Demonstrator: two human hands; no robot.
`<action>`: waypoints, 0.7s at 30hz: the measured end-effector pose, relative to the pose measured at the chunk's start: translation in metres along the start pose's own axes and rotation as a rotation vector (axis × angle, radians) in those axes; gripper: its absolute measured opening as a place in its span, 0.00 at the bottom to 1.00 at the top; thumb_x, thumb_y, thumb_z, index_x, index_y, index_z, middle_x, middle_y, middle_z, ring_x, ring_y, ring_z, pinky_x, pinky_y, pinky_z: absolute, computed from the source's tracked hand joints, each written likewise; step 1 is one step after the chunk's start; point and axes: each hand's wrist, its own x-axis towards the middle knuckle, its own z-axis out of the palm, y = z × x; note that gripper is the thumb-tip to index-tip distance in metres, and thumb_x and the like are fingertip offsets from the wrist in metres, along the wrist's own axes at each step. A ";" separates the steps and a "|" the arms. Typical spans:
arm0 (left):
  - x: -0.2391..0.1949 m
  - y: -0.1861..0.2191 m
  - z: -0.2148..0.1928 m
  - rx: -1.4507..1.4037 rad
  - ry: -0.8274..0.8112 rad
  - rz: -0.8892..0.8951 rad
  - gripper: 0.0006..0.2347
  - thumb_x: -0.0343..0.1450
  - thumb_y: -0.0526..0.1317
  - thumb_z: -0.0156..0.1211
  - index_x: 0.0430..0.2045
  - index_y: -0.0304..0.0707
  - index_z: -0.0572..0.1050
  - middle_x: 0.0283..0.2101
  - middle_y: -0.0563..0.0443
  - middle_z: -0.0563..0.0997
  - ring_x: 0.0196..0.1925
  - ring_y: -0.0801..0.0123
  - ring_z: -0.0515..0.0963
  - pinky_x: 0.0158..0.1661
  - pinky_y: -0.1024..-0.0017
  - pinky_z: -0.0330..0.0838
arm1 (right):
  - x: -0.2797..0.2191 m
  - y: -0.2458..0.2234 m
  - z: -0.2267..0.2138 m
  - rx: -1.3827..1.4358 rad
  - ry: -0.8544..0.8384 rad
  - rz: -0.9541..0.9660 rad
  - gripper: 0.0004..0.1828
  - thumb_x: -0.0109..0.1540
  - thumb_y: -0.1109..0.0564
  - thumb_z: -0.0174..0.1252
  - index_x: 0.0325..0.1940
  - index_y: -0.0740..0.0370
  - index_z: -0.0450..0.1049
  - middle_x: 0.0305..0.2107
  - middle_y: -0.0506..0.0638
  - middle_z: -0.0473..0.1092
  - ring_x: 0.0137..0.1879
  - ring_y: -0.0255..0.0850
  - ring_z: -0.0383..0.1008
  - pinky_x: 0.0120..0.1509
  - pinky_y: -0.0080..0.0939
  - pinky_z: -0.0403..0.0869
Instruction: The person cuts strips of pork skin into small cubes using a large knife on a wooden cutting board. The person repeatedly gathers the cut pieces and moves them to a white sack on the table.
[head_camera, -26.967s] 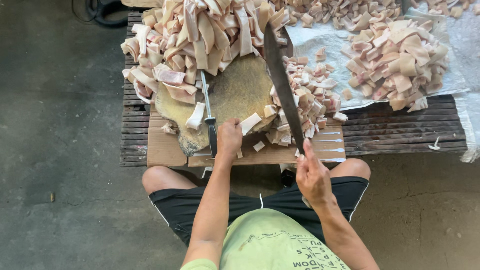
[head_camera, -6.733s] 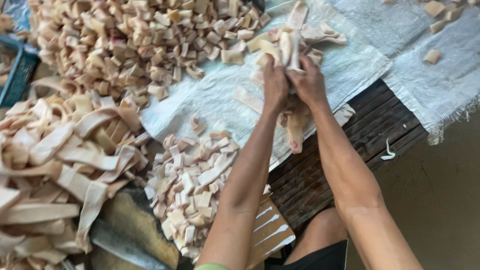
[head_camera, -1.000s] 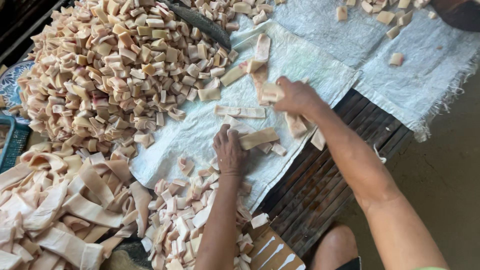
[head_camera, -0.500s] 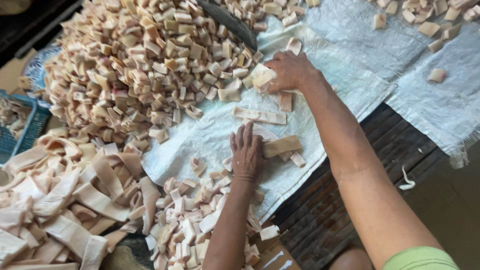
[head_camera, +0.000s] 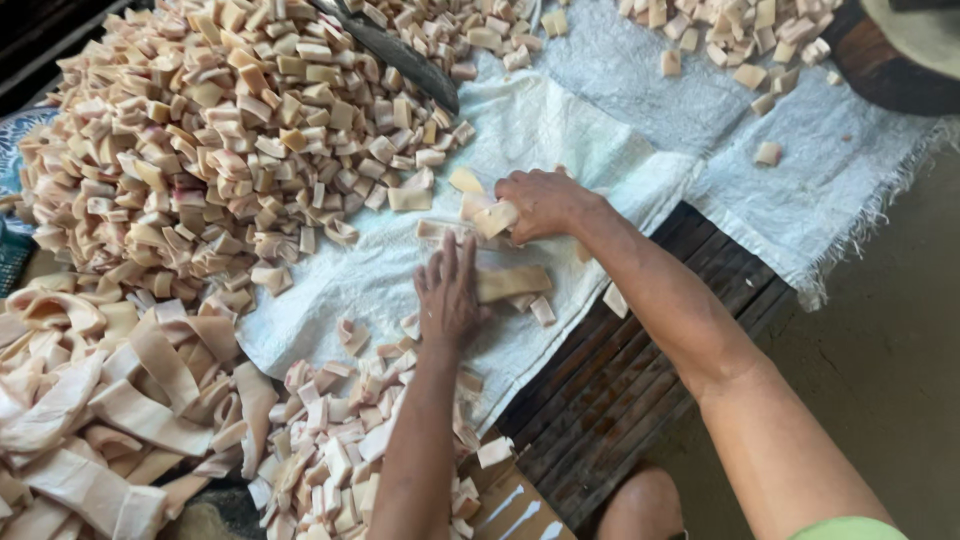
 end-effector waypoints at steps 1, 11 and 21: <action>0.012 -0.004 -0.004 -0.046 -0.037 -0.057 0.57 0.51 0.54 0.79 0.75 0.49 0.45 0.77 0.41 0.47 0.74 0.41 0.52 0.68 0.42 0.49 | -0.004 -0.005 0.005 0.001 0.011 0.022 0.37 0.47 0.42 0.70 0.58 0.49 0.70 0.53 0.54 0.71 0.62 0.53 0.69 0.63 0.70 0.65; 0.109 -0.033 -0.052 -0.024 -0.134 -0.019 0.52 0.53 0.62 0.74 0.69 0.40 0.52 0.73 0.40 0.55 0.75 0.40 0.52 0.64 0.35 0.54 | 0.005 -0.009 0.030 0.177 0.273 0.195 0.27 0.55 0.44 0.65 0.58 0.45 0.72 0.44 0.56 0.76 0.54 0.53 0.77 0.60 0.60 0.70; 0.075 -0.032 -0.020 -0.249 0.101 -0.155 0.18 0.62 0.43 0.70 0.45 0.42 0.82 0.60 0.40 0.75 0.59 0.45 0.75 0.55 0.51 0.74 | -0.007 -0.022 0.028 0.292 0.246 0.314 0.28 0.52 0.42 0.68 0.54 0.49 0.76 0.42 0.57 0.79 0.53 0.55 0.78 0.59 0.55 0.74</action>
